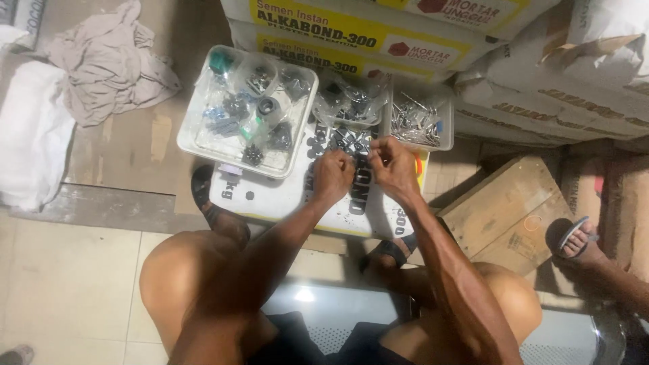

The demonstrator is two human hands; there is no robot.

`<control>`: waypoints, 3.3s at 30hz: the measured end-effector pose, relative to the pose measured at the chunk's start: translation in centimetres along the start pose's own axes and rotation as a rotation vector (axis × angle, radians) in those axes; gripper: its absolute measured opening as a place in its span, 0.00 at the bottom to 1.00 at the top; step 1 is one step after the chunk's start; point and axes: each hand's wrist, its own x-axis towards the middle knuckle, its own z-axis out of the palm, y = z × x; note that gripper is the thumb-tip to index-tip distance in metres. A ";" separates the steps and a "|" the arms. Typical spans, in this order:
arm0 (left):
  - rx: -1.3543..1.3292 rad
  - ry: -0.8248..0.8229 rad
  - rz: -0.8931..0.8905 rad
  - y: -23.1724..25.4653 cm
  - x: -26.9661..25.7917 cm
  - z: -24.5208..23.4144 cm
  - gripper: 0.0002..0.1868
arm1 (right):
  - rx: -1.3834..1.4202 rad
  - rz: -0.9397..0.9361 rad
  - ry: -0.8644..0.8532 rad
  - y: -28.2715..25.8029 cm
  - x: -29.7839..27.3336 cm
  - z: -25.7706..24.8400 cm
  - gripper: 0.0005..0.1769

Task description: Sorting small metal fasteners into a plastic organizer tray.

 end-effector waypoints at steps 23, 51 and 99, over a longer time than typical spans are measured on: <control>-0.731 0.009 -0.353 6.7 0.7 -7.2 0.09 | 0.301 0.129 -0.168 -3.3 -0.2 0.8 0.09; 0.522 -0.463 0.258 6.2 -2.2 -7.9 0.12 | -0.516 0.038 -0.031 3.2 0.3 0.1 0.08; -0.337 -0.093 -0.383 6.2 -0.6 -6.9 0.09 | -0.277 0.071 -0.257 1.8 -1.3 2.8 0.07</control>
